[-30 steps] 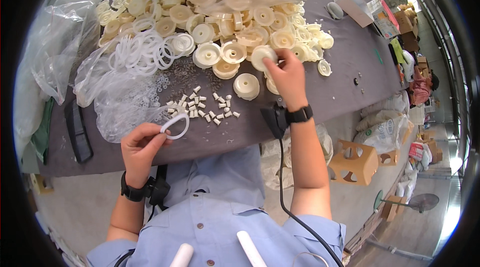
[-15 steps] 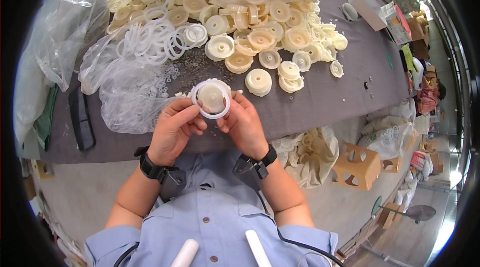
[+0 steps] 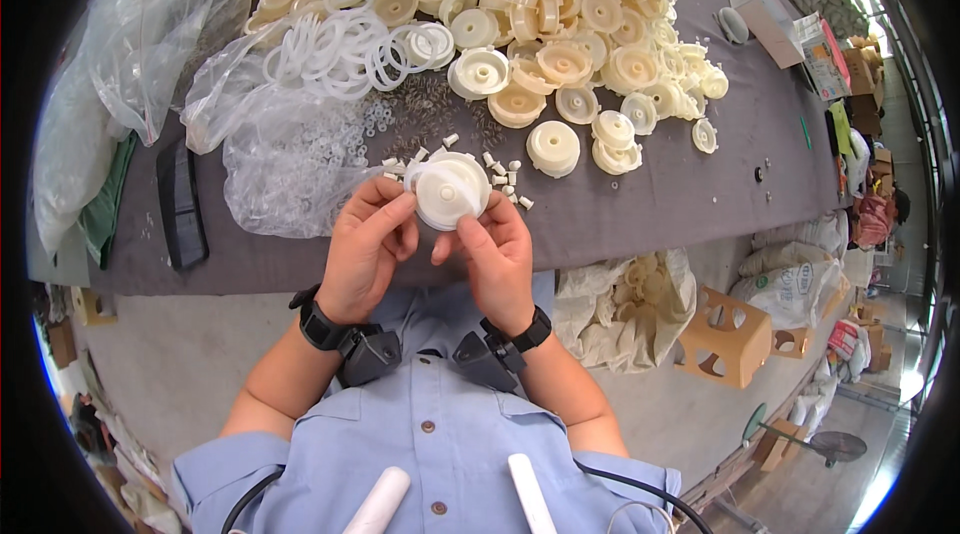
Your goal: Assemble small plastic pegs and rings into a larger circular plastic base.
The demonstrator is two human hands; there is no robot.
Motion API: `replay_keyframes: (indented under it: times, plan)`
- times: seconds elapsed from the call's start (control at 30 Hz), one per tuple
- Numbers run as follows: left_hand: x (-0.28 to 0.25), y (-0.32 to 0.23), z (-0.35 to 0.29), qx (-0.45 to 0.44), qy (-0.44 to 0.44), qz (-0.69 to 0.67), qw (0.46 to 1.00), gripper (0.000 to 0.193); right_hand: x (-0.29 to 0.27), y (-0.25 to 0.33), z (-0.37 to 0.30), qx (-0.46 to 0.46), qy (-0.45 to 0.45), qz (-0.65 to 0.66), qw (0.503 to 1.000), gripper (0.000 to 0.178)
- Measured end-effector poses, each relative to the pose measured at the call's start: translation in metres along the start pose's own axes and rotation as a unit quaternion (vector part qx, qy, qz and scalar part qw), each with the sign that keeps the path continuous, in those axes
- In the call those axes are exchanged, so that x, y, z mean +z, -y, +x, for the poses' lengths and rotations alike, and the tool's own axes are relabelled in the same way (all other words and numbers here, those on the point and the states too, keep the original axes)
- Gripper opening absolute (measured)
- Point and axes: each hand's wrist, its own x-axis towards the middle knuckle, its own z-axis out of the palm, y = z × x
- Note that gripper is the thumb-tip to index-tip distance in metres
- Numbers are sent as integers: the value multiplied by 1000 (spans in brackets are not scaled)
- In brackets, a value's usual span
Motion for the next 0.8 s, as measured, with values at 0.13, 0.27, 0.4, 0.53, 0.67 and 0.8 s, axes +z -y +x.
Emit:
replay_keyframes:
  times: [0.13,0.27,0.4,0.53,0.67,0.8]
  plan:
    - [-2,4,-2,-44,39,-67,996,5,6,-2,-8,-35,-8,15,999,20]
    - [8,8,-8,1,15,-45,999,11,14,-8,-13,-49,-41,67,996,20]
    - [18,8,-10,22,-39,-17,999,15,22,-9,-16,-57,-63,49,995,23]
    - [15,12,-11,64,0,44,997,14,19,-6,-12,14,-91,72,993,29]
    - [15,15,-10,82,-6,91,992,11,10,0,-10,77,-29,30,996,34]
    - [9,15,-8,43,-9,47,998,13,2,0,-11,118,27,76,990,32]
